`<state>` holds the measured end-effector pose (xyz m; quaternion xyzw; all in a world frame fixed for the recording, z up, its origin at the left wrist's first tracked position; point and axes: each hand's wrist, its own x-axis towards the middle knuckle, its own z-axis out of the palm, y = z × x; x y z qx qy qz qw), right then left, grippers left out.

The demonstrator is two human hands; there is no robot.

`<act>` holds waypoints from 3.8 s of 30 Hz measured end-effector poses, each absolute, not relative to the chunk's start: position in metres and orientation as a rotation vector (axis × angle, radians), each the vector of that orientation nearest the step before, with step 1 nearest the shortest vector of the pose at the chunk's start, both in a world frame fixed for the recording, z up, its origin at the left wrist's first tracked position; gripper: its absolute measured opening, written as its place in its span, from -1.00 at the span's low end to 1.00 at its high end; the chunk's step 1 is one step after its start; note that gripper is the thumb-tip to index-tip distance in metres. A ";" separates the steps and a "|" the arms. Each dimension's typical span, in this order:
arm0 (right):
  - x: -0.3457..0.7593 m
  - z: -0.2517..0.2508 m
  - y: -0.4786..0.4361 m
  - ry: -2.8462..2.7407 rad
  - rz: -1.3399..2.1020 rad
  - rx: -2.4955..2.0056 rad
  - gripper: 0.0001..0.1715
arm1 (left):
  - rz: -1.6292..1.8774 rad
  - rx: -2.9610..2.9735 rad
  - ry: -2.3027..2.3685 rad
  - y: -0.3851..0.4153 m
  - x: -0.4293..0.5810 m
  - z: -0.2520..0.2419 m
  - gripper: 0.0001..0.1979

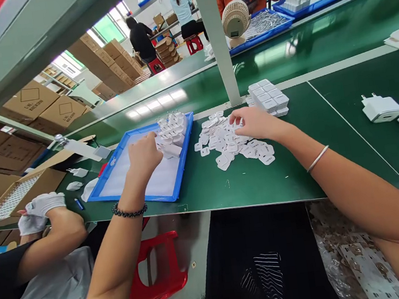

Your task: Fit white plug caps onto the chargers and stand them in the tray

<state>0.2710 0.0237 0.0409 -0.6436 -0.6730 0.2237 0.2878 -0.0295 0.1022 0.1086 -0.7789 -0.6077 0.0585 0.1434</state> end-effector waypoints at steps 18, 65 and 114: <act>0.268 0.043 0.025 -1.628 0.718 -1.664 -0.75 | -0.608 -3.094 -0.745 0.075 0.100 0.033 -0.42; 0.257 0.077 -0.002 -1.365 0.893 -1.248 -0.77 | -1.925 -3.267 -0.794 0.070 0.088 0.025 -0.75; 0.243 0.077 -0.010 -1.230 0.989 -1.278 -0.65 | -1.606 -3.244 -0.469 0.069 0.081 0.024 -0.54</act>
